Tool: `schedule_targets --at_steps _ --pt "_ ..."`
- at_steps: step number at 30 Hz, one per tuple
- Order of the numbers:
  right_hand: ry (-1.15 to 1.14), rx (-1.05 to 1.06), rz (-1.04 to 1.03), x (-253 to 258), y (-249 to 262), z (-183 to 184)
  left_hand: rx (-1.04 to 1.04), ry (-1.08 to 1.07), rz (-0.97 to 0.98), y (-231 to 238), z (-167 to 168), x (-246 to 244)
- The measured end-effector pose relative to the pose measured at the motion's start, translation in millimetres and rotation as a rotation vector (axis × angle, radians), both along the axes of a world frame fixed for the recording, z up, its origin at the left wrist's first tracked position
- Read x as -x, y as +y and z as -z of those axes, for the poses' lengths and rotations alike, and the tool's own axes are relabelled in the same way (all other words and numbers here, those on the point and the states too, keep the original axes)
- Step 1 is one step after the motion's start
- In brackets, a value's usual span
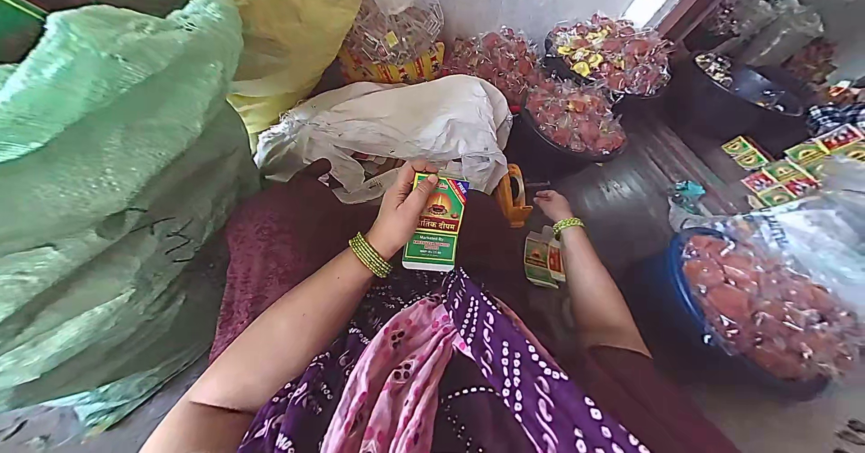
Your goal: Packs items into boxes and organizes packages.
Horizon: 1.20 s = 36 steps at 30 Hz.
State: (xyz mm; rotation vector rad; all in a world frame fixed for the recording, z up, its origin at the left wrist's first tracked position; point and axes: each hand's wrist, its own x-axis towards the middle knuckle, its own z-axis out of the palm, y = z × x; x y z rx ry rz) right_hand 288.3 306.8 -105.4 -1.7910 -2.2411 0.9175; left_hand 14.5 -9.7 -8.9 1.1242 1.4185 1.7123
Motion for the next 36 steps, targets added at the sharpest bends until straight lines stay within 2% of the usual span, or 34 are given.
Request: schedule_targets --at_steps 3,6,10,16,22,28,36 --pt "0.027 0.088 0.006 2.3 14.5 35.3 0.003 0.010 0.015 3.1 5.7 -2.0" --pt "0.055 0.103 0.049 8.6 22.1 49.4 0.032 0.022 0.004 4.6 7.9 -3.1" --pt "0.094 0.125 0.124 13.9 26.0 45.4 0.050 0.031 -0.012 4.4 6.4 -2.7" --pt "0.166 0.219 0.233 8.2 -3.0 7.9 0.032 0.006 -0.012 2.4 6.3 -0.3" --pt "0.082 0.194 0.166 -7.7 -15.8 23.4 0.036 -0.014 -0.026 2.0 2.1 0.3" --pt "-0.045 0.176 0.214 -3.4 -19.1 29.1 0.048 0.003 -0.028 2.8 3.1 0.4" --pt "0.074 0.150 0.194 -10.3 -15.9 44.1 0.057 -0.002 -0.023 4.1 4.0 -1.1"
